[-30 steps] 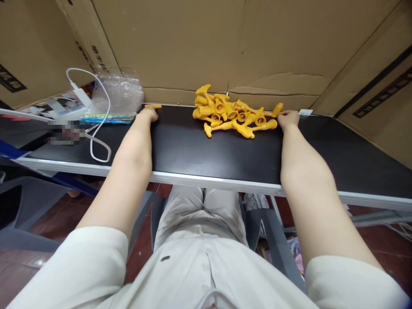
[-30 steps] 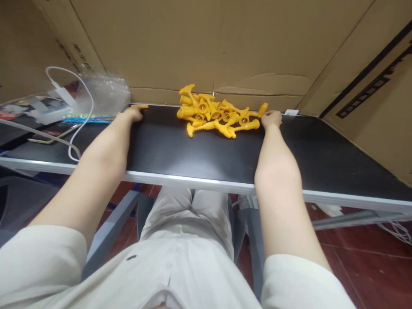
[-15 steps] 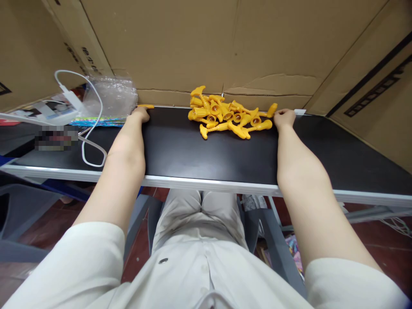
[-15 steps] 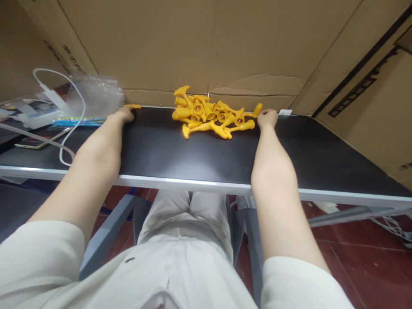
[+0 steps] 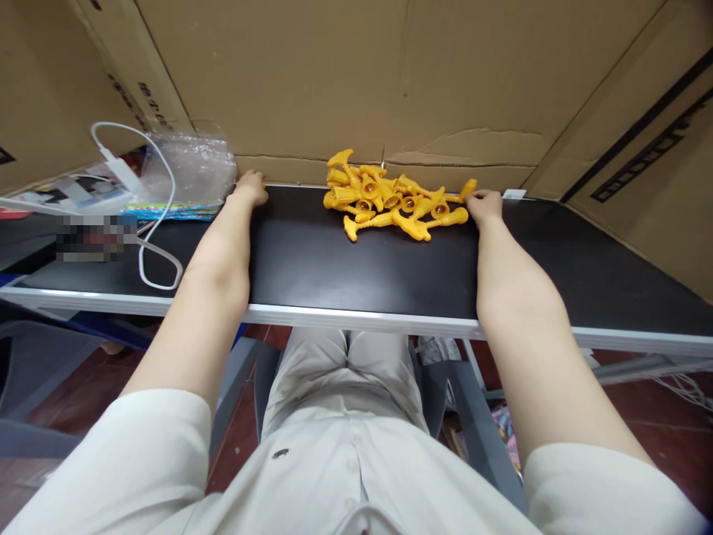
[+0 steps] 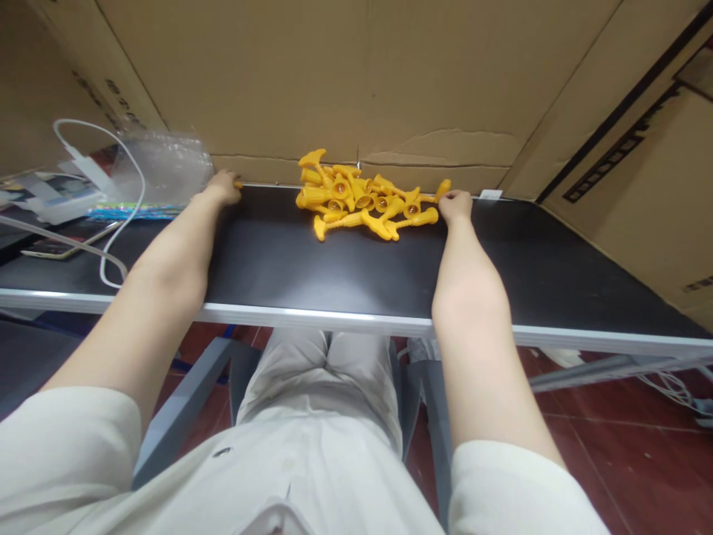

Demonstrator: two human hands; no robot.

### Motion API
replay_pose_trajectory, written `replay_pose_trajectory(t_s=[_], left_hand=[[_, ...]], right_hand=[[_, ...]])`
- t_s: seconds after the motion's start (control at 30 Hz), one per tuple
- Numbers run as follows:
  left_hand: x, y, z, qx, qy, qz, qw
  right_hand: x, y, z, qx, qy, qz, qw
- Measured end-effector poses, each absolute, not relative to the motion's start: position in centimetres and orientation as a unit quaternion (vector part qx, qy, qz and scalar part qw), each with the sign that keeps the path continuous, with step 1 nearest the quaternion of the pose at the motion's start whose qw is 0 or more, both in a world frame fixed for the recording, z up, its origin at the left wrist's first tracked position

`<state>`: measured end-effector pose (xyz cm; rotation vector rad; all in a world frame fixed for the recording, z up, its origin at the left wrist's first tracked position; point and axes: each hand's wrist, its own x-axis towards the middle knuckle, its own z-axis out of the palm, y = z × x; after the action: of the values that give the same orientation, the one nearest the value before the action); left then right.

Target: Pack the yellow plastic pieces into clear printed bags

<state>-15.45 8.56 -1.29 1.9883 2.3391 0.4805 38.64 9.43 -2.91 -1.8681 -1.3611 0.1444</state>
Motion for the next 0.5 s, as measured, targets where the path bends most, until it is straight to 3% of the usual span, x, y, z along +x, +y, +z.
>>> replay_pose_trajectory(t_s=[0.13,0.27,0.5], left_hand=[[-11.1,9.0,0.7,0.716,0.660,0.225,-0.034],[-5.3,8.7,2.7,0.785,0.545,0.293,-0.031],[2.1,6.4,3.1,0.887,0.390,0.242,-0.046]], right_hand=[[39.0,10.4,-3.5,-0.729,-0.553,0.095,0.392],[39.1,10.6,-3.4,-0.731,-0.588,0.111,0.328],[39.2,11.0,-3.1,-0.721,-0.622,0.116,0.284]])
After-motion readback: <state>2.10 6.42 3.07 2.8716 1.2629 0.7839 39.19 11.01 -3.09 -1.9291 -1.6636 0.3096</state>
